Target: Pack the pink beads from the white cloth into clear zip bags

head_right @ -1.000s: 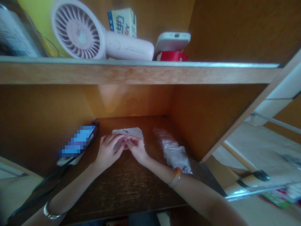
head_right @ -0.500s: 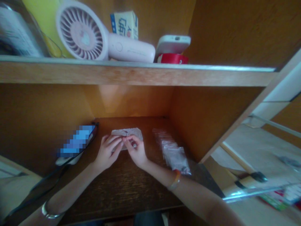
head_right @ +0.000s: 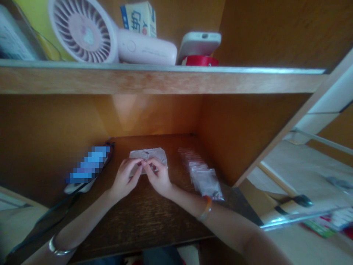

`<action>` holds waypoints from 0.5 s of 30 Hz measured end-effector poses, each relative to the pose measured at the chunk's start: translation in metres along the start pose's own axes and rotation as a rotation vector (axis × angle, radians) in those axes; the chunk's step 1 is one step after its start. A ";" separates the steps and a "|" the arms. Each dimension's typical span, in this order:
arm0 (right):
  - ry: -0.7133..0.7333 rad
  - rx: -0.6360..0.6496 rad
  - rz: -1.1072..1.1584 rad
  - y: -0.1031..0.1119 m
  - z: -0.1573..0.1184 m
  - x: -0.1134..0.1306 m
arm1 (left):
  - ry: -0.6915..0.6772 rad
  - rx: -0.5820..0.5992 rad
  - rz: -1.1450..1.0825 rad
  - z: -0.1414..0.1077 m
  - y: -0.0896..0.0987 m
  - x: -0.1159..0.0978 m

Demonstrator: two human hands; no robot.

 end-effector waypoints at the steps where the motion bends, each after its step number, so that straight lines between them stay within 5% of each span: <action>1: -0.003 -0.002 -0.003 0.000 0.000 0.000 | -0.006 0.006 -0.008 0.000 0.000 -0.001; 15: 0.061 0.008 -0.028 0.002 -0.001 0.003 | -0.115 0.016 0.086 -0.002 -0.002 -0.004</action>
Point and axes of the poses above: each hand's wrist, its own z-axis towards the middle knuckle, its own y-axis out of the back of the hand, x = y × z, the point moved 4 cm from there along z, towards the middle knuckle, and after that the axes turned 12 degrees about -x, right-handed, at the moved point
